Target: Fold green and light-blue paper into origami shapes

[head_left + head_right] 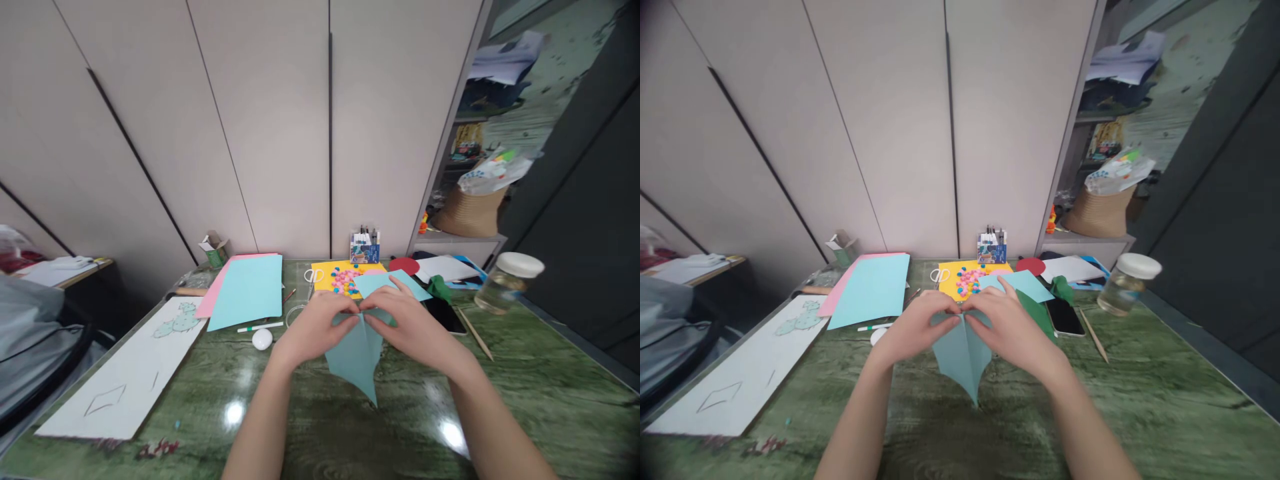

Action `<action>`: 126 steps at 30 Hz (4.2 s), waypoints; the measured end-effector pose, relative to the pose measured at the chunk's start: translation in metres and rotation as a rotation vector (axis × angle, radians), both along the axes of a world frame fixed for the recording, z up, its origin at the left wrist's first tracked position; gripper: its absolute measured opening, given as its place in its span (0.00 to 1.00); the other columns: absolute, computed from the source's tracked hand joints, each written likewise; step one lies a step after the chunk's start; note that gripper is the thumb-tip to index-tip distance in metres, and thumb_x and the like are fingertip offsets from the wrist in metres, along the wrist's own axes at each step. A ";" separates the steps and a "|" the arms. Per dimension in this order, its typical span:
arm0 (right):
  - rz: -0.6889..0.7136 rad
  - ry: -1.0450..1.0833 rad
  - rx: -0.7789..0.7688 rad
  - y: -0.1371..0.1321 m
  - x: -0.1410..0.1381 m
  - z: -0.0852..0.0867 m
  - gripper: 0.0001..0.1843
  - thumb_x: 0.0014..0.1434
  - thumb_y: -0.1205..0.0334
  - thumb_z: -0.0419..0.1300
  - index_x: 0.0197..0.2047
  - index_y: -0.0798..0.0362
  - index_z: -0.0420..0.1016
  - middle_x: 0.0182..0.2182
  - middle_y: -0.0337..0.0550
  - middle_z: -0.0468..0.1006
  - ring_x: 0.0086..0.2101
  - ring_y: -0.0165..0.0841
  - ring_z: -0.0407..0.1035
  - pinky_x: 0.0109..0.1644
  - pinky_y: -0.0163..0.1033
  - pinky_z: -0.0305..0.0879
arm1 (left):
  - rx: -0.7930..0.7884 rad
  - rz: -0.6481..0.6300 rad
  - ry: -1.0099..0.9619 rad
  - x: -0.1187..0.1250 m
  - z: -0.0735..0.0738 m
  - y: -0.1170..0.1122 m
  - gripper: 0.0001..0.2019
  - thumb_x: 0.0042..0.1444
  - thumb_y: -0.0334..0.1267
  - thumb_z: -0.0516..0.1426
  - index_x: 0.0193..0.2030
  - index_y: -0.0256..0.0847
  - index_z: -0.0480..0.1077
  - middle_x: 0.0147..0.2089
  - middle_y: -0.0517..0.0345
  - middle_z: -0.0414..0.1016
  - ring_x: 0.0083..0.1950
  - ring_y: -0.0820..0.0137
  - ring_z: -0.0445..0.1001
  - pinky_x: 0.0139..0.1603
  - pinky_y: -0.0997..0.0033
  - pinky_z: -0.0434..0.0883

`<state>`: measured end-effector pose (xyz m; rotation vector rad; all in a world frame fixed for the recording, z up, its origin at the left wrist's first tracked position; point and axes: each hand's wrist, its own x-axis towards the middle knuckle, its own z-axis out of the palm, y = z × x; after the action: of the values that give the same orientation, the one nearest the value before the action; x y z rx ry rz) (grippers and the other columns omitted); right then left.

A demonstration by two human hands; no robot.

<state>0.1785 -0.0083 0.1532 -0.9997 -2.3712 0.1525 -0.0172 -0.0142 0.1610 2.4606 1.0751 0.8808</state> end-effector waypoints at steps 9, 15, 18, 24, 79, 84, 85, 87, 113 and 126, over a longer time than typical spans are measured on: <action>0.043 0.033 -0.006 -0.002 -0.001 0.004 0.04 0.61 0.64 0.53 0.38 0.47 0.68 0.34 0.34 0.75 0.39 0.30 0.68 0.64 0.54 0.40 | 0.023 0.013 0.016 -0.002 0.002 -0.003 0.05 0.59 0.33 0.53 0.33 0.41 0.68 0.33 0.64 0.73 0.37 0.72 0.69 0.47 0.69 0.58; 0.059 0.041 -0.008 -0.005 -0.001 0.005 0.04 0.60 0.66 0.52 0.37 0.48 0.67 0.32 0.34 0.74 0.37 0.30 0.68 0.64 0.53 0.42 | 0.043 0.025 0.001 -0.002 0.003 -0.004 0.03 0.58 0.33 0.53 0.35 0.42 0.69 0.36 0.65 0.75 0.39 0.71 0.69 0.49 0.68 0.58; 0.061 0.035 -0.002 -0.006 -0.002 0.005 0.05 0.61 0.66 0.52 0.36 0.49 0.67 0.31 0.34 0.73 0.36 0.29 0.67 0.64 0.53 0.42 | 0.055 0.013 0.014 -0.002 0.003 -0.005 0.03 0.58 0.32 0.54 0.35 0.42 0.69 0.35 0.65 0.75 0.38 0.72 0.69 0.48 0.68 0.58; 0.071 0.042 0.028 -0.007 -0.005 0.008 0.04 0.60 0.67 0.52 0.34 0.50 0.66 0.29 0.34 0.71 0.34 0.29 0.66 0.62 0.52 0.47 | 0.090 0.024 -0.005 0.001 0.004 -0.007 0.04 0.56 0.31 0.54 0.33 0.41 0.69 0.33 0.65 0.74 0.37 0.73 0.69 0.45 0.70 0.59; 0.140 0.143 0.076 -0.011 -0.005 0.013 0.07 0.55 0.71 0.53 0.30 0.50 0.63 0.26 0.35 0.68 0.31 0.31 0.64 0.58 0.53 0.53 | 0.023 -0.013 -0.101 0.008 0.010 -0.015 0.05 0.55 0.30 0.53 0.30 0.41 0.66 0.31 0.62 0.71 0.36 0.71 0.67 0.43 0.70 0.62; 0.137 0.163 0.082 -0.013 -0.005 0.013 0.07 0.55 0.71 0.53 0.30 0.49 0.63 0.25 0.34 0.67 0.30 0.30 0.64 0.61 0.54 0.50 | 0.038 -0.018 -0.126 0.009 0.010 -0.014 0.05 0.55 0.30 0.53 0.30 0.41 0.65 0.31 0.62 0.71 0.36 0.71 0.67 0.43 0.71 0.62; 0.134 0.159 0.072 -0.012 -0.004 0.013 0.07 0.55 0.71 0.53 0.30 0.49 0.63 0.25 0.34 0.68 0.31 0.30 0.64 0.61 0.54 0.50 | 0.036 -0.015 -0.123 0.008 0.010 -0.014 0.04 0.56 0.30 0.53 0.30 0.41 0.66 0.32 0.62 0.71 0.37 0.71 0.67 0.44 0.71 0.62; 0.135 0.138 0.032 -0.011 -0.002 0.014 0.04 0.58 0.68 0.53 0.32 0.49 0.65 0.27 0.35 0.70 0.32 0.31 0.66 0.61 0.55 0.51 | 0.023 0.000 -0.109 0.007 0.009 -0.014 0.04 0.56 0.32 0.53 0.31 0.41 0.66 0.32 0.62 0.72 0.37 0.71 0.67 0.43 0.71 0.62; 0.003 0.154 -0.034 0.001 0.019 0.020 0.09 0.61 0.59 0.54 0.31 0.49 0.71 0.29 0.36 0.76 0.34 0.33 0.70 0.45 0.43 0.64 | -0.042 0.104 -0.147 -0.015 0.004 0.001 0.09 0.59 0.39 0.54 0.29 0.39 0.68 0.30 0.63 0.72 0.32 0.73 0.69 0.34 0.75 0.62; -0.018 -0.036 -0.371 0.013 0.044 0.014 0.08 0.53 0.54 0.59 0.35 0.48 0.73 0.34 0.38 0.76 0.36 0.36 0.68 0.40 0.38 0.61 | -0.112 0.158 -0.167 -0.025 0.003 0.005 0.06 0.56 0.40 0.57 0.34 0.42 0.72 0.35 0.62 0.76 0.36 0.71 0.71 0.36 0.74 0.63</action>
<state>0.2226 0.0044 0.1671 -1.1981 -2.4162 0.5901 -0.0425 -0.0092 0.1644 2.1922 1.2346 1.0236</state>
